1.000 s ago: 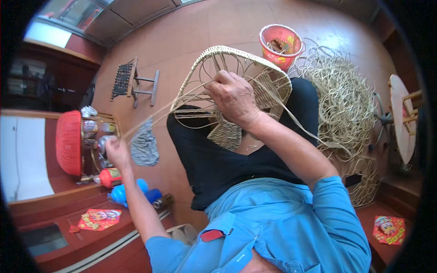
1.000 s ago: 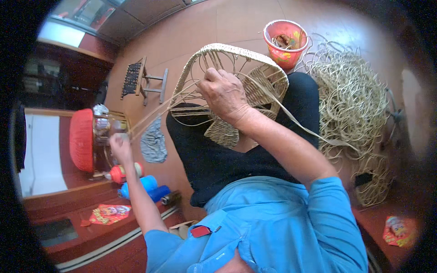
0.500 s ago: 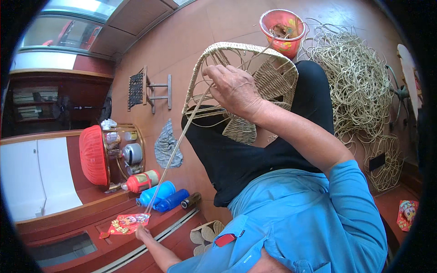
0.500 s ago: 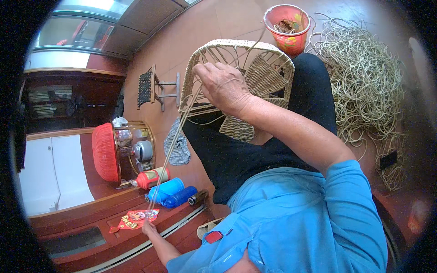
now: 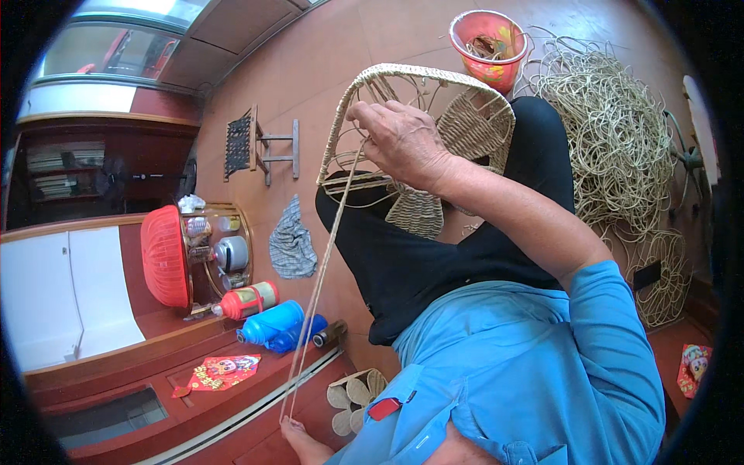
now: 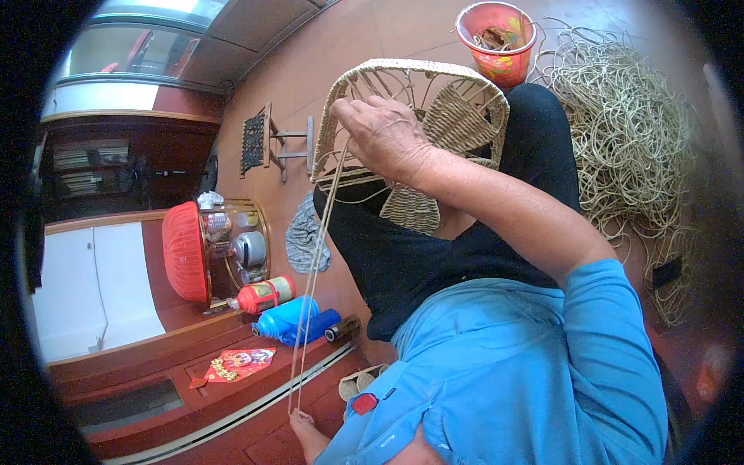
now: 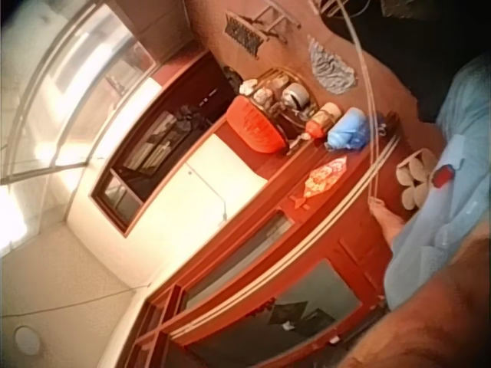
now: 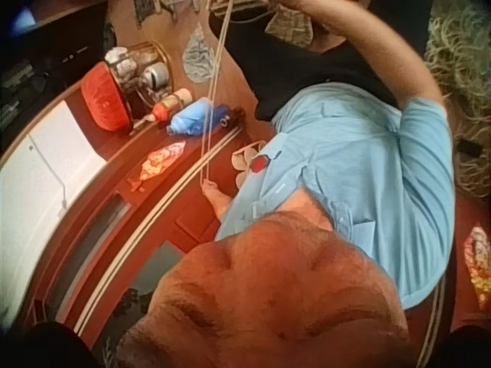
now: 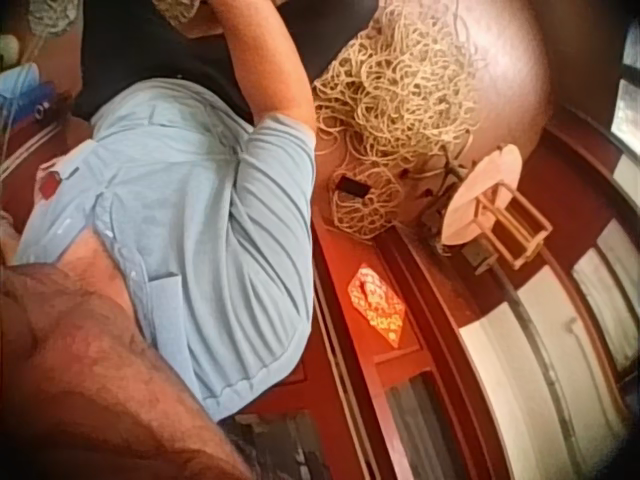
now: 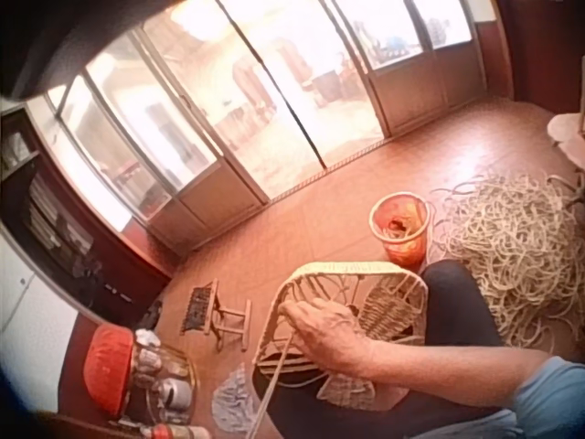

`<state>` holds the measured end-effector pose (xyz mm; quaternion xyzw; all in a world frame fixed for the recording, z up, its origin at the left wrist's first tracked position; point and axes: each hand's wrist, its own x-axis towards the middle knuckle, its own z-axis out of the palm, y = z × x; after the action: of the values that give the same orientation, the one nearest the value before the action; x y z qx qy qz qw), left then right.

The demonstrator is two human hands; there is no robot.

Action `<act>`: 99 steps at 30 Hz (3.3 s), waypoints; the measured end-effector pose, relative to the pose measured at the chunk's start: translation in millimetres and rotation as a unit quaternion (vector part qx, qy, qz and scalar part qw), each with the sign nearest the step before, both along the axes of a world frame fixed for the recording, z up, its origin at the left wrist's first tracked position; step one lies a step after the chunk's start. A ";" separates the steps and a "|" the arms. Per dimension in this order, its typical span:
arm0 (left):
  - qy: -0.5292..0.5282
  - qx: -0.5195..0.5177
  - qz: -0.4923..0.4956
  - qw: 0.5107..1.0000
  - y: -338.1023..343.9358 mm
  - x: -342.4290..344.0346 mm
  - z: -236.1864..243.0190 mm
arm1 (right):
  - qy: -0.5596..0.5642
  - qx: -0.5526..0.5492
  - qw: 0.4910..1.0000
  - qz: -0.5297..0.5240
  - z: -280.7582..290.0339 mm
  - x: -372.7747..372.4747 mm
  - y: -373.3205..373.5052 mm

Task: The person weaves strands of rattan onto a wicker frame by hand, threading the strips through the structure and pulling them tight.

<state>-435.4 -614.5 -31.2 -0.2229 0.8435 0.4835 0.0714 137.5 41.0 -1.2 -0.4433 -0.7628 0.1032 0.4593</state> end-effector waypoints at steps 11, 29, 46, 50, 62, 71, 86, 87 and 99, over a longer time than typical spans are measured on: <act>-0.017 0.029 0.034 0.999 -72.3 34.1 1.1 | -0.047 -0.054 0.997 0.017 3.3 1.6 8.4; -0.005 -0.148 -0.607 0.781 314.9 105.3 -99.8 | -0.090 -0.043 0.995 0.006 7.1 -23.8 15.7; 0.367 0.135 -0.719 0.575 573.2 414.7 65.8 | 0.443 -0.296 0.833 0.147 -8.2 -7.9 -6.5; 0.490 0.113 -0.706 0.498 608.4 439.3 54.5 | 0.417 -0.333 0.820 0.207 -10.6 26.3 -8.4; 0.536 0.128 -0.722 0.418 637.7 444.1 45.3 | 0.368 -0.240 0.892 0.110 21.8 104.6 20.3; 0.543 0.109 -0.700 0.452 649.8 454.9 41.2 | 0.419 -0.167 0.881 0.144 43.1 84.3 10.3; 0.611 0.094 -0.663 0.422 649.1 467.7 32.7 | 0.117 -0.068 0.991 0.004 7.3 68.4 -7.2; 0.613 0.089 -0.660 0.424 648.1 468.6 32.7 | 0.094 -0.046 0.994 0.008 6.6 66.4 -4.3; 0.485 0.101 -0.742 0.451 634.9 464.4 43.0 | 0.011 -0.195 0.980 0.029 12.3 47.9 10.2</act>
<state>29.1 20.4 11.8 0.7673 0.5318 0.3584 0.0041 185.4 51.3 11.1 -0.5012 -0.7352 0.2681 0.3693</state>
